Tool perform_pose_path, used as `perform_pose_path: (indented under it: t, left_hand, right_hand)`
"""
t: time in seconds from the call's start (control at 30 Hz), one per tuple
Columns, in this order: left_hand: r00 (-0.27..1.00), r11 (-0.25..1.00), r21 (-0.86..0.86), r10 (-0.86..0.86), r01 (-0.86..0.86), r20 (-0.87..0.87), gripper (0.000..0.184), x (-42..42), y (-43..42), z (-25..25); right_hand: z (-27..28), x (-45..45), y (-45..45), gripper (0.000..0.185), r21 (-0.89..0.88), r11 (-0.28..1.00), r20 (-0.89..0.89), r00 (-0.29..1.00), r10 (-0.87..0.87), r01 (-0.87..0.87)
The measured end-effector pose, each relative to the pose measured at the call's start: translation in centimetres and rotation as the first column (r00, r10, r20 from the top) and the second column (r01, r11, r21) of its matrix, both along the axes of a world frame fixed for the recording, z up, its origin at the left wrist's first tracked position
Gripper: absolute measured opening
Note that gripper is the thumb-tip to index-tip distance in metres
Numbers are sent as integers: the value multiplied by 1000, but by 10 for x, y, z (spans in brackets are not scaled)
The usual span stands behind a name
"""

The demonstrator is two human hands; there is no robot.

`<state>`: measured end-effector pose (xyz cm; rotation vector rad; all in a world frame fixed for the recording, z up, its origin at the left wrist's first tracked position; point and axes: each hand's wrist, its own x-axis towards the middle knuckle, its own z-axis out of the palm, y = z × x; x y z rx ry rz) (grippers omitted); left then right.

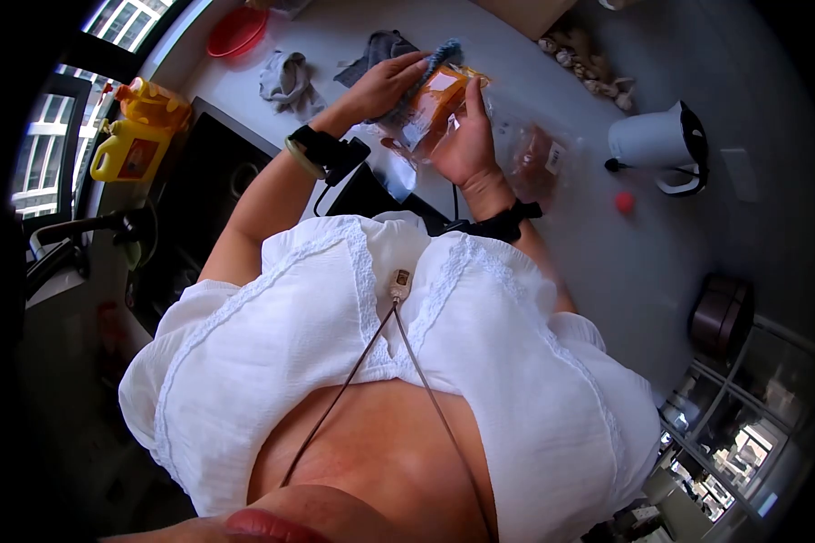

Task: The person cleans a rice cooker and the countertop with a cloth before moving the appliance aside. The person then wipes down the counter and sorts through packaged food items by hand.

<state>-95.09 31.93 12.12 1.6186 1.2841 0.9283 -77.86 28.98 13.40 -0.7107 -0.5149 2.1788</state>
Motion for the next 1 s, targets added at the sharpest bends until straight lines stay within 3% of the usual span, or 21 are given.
perform_pose_path:
  t: [0.07,0.1,0.13,0.23,0.27,0.3,0.33,0.37,0.4,0.43,0.5,0.53,0.57,0.67,0.7,0.73,0.8,0.87,0.9,0.97,1.0]
  left_hand:
    - [942,920,-379,212,-102,262,44,-16,-7,-4]
    - [788,854,-520,315,8,529,44,-29,-3,-25]
    - [655,781,-597,355,184,667,46,-39,-4,-44]
    - [350,754,-549,437,361,829,48,-29,-22,-74]
    - [224,774,-429,365,465,904,49,-21,-25,-72]
    - [84,784,-291,295,548,952,51,-13,-27,-69]
    - [-66,784,-141,226,605,972,52,-6,-28,-67]
    - [-111,812,-114,214,573,970,54,-1,-25,-66]
    - [-116,821,-113,213,559,970,54,0,-26,-63]
    - [-121,831,-114,212,545,970,54,1,-29,-55]
    - [-111,847,-134,221,514,969,54,3,-35,-40]
    - [-99,855,-152,230,496,968,53,4,-39,-34]
    - [-87,862,-169,238,478,967,53,5,-40,-31]
    - [-122,879,-86,161,469,979,54,11,-36,-40]
    - [-273,841,104,54,531,961,55,18,-33,-42]
    - [-81,928,-55,91,368,993,56,27,-34,-34]
    - [265,965,-254,264,-74,928,59,41,-37,-9]
    - [489,979,-42,138,-202,862,48,23,-30,-13]
    - [346,982,-175,186,-63,919,49,11,-18,-12]
    - [242,937,-313,271,155,932,52,6,-13,-2]
    - [378,969,-242,206,50,902,53,13,-17,-3]
  right_hand:
    - [0,9,6,76,78,997,9,1000,16,-17]
    - [10,15,6,76,87,996,-25,999,33,-31]
    - [20,18,6,76,95,995,-61,997,46,-40]
    - [15,23,26,75,123,992,-30,999,16,-12]
    - [16,20,29,75,143,989,-39,998,39,-33]
    - [18,16,29,69,147,984,128,984,-123,104]
    - [14,15,32,67,288,955,221,966,-136,68]
    - [7,13,40,64,420,907,310,937,-158,14]
    - [2,12,49,62,539,840,391,900,-192,-55]
    - [2,20,60,71,544,812,531,836,-138,-211]
    - [-5,17,63,73,749,611,642,512,-571,-258]
    - [-6,14,61,75,806,494,584,306,-752,-325]
    - [-9,6,58,78,901,377,432,369,-822,-215]
    - [-2,-10,49,72,915,188,344,445,-827,-357]
    - [-6,-14,53,65,892,270,448,627,-637,-363]
    - [-24,-21,56,61,875,247,449,509,-735,-416]
    - [-26,-26,45,62,872,323,488,610,-624,-368]
    - [-29,-33,22,62,901,230,428,659,-618,-368]
    - [-29,-35,13,62,911,186,400,681,-614,-367]
    - [-19,-38,8,59,950,152,305,699,-646,-274]
    - [-14,-41,6,58,965,136,257,708,-658,-225]
